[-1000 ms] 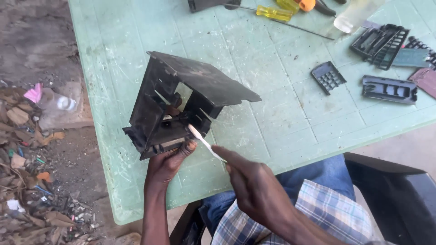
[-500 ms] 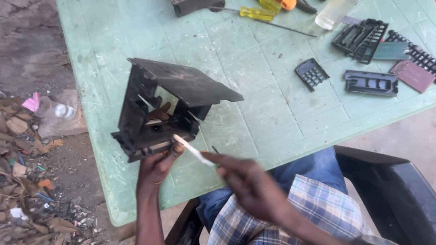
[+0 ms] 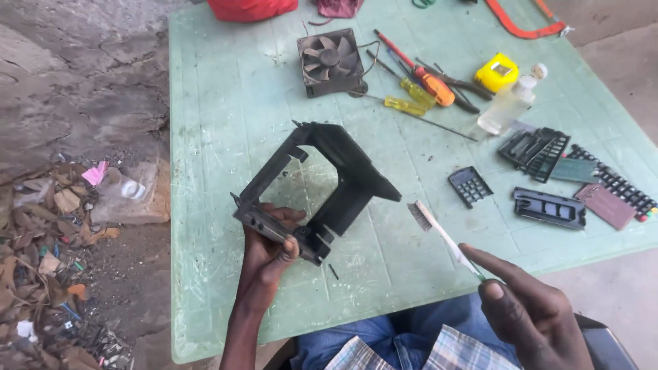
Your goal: The person cleans a black plastic electronic casing using a toothbrush and a liquid solution. They scrub the exterior and interior surfaces of the casing, applying the liquid from a small bottle to the brush as needed.
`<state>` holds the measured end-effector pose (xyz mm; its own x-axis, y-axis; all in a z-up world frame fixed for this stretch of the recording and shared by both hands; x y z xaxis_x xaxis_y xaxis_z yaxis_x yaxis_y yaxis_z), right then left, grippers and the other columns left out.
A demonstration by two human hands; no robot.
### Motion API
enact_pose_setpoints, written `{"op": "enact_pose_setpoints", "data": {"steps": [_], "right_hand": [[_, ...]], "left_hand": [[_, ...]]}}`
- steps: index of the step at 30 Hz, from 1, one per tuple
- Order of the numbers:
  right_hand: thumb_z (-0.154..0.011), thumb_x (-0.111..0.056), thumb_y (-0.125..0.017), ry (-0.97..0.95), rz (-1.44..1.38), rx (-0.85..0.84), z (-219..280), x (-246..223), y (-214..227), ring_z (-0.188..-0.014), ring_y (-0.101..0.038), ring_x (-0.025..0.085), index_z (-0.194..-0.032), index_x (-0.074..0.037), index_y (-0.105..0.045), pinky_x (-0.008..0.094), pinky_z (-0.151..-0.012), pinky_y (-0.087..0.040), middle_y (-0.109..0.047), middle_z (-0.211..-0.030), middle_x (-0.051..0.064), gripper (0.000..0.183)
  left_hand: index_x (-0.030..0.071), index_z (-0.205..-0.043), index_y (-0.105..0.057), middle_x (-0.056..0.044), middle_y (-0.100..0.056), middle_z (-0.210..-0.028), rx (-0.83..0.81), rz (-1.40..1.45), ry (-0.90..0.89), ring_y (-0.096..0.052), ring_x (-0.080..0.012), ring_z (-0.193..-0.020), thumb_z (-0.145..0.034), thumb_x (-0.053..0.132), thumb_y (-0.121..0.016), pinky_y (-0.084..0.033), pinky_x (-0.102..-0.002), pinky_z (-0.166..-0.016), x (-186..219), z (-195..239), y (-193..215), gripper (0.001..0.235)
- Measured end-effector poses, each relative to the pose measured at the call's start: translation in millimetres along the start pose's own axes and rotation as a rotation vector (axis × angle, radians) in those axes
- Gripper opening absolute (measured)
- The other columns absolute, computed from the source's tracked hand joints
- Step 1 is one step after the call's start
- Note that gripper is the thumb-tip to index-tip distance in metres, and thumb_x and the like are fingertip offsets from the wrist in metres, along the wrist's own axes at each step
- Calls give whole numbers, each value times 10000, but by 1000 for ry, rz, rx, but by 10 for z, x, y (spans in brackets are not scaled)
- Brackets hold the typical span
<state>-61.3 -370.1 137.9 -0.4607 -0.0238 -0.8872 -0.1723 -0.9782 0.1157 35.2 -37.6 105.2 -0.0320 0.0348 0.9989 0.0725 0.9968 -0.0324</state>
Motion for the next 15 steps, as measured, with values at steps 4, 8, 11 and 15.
{"op": "enact_pose_setpoints", "data": {"steps": [4,8,11,15], "right_hand": [[-884,-281,-608,108,24,-23,-31,-33,-10,-471,-191,100,-1356,-84,-803,300,-484,-80,-237,-537,-7,547],[-887,-234,-616,249,-70,0,8,-138,-30,-454,-207,85,-1338,-35,-765,267,-482,-81,-273,-514,-8,515],[-890,-215,-596,290,-148,16,-23,-147,-26,-416,-193,66,-1320,13,-741,265,-460,-47,-249,-479,-2,508],[-897,-211,-562,328,-234,103,-15,-180,18,-436,-176,67,-1341,62,-679,253,-461,-49,-208,-533,-5,534]], "left_hand": [[164,-1247,-418,-159,-701,-1176,77,54,148,-722,-368,-1194,-951,261,-578,-485,-387,-1034,-108,-43,14,350],[115,-1392,-467,-196,-768,-1079,300,-3,589,-766,-323,-861,-835,595,-428,-503,-472,-943,51,-26,-3,736],[193,-1633,-353,-172,-745,-1120,236,-162,771,-692,-299,-993,-840,672,-312,-432,-478,-1069,178,-102,21,927],[156,-1627,-219,-97,-158,-1711,46,-379,696,-149,-281,-1604,-781,798,-168,-181,-550,-1272,106,-306,129,1064]]}}
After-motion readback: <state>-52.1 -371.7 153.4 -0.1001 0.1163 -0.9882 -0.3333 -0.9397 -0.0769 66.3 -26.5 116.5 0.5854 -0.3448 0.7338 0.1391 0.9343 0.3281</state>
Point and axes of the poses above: each hand's wrist, its own z-axis away from the middle knuckle, its own y-axis out of the back of the hand, x = y × z, the point moved 9 cm from there along -z, towards the middle knuckle
